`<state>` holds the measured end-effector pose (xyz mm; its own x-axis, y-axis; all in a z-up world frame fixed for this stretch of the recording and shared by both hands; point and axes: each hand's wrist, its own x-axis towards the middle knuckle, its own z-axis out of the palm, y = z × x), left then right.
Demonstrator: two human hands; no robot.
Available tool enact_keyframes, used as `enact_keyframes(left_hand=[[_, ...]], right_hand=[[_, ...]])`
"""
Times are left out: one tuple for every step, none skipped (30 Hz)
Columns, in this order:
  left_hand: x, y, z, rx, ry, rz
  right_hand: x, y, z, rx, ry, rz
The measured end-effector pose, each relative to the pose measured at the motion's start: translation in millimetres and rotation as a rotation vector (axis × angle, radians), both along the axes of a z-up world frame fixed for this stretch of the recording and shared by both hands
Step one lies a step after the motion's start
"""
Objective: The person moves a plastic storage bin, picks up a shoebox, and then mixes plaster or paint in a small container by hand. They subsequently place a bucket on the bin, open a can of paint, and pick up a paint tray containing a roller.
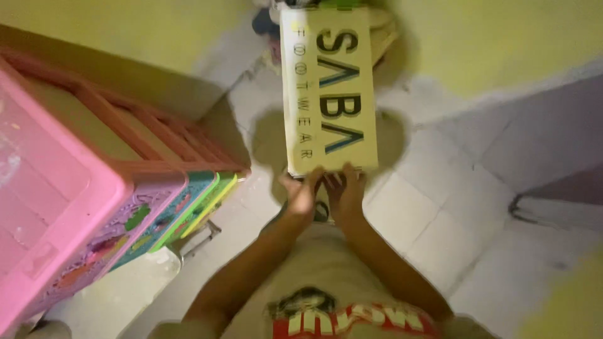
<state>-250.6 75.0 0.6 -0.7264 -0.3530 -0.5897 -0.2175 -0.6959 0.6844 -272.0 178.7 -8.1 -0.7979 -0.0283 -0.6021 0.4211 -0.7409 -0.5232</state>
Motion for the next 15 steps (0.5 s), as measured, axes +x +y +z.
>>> enact_keyframes(left_hand=[[-12.7, -5.8, -0.9, 0.052, 0.066, -0.007], [-27.8, -14.5, -4.0, 0.097, 0.154, -0.018], [-29.4, -14.8, -4.5, 0.093, 0.052, -0.005], [-48.2, -14.0, -3.4, 0.078, -0.012, 0.012], [-69.8, -17.1, -3.4, 0.064, -0.076, 0.029], [-80.9, -24.3, -7.6, 0.051, -0.054, -0.002], [-92.6, -30.7, -13.9, 0.038, -0.032, -0.032], [-99.9, -33.3, -19.7, 0.025, -0.019, -0.064], [-110.1, -35.3, -26.5, 0.037, -0.018, -0.067], [-121.2, -38.8, -33.9, 0.049, -0.019, -0.065], [-129.5, -42.1, -41.0, 0.061, -0.021, -0.062], [-135.2, -45.8, -47.1, 0.088, 0.023, -0.109], [-137.5, -48.9, -50.5, 0.114, 0.067, -0.156], [-149.4, -49.8, -51.2, 0.136, 0.124, -0.203], [-162.8, -48.9, -49.1, 0.098, 0.09, -0.168]], right_hand=[[-3.7, -0.4, 1.2, 0.002, -0.015, -0.004], [-25.8, -7.8, 0.0, -0.005, -0.007, -0.014], [-39.4, -12.9, 3.2, -0.011, 0.001, -0.024], [-58.0, -17.0, 11.8, 0.018, 0.025, -0.009], [-71.5, -19.6, 21.4, 0.047, 0.049, 0.005], [-76.3, -23.9, 26.2, 0.082, 0.048, 0.019], [-88.9, -30.1, 27.0, 0.081, 0.035, 0.009], [-99.3, -32.9, 27.1, 0.078, 0.012, -0.003], [-109.0, -33.7, 26.1, 0.076, -0.011, -0.014], [-117.2, -33.9, 24.6, 0.064, 0.03, 0.002], [-125.3, -33.9, 22.5, 0.052, 0.071, 0.017], [-136.8, -35.4, 19.9, 0.041, 0.119, 0.032], [-142.6, -37.3, 18.0, 0.051, 0.096, 0.016], [-150.2, -38.0, 17.2, 0.058, 0.086, 0.0], [-161.5, -38.2, 17.0, 0.065, 0.075, -0.016]])
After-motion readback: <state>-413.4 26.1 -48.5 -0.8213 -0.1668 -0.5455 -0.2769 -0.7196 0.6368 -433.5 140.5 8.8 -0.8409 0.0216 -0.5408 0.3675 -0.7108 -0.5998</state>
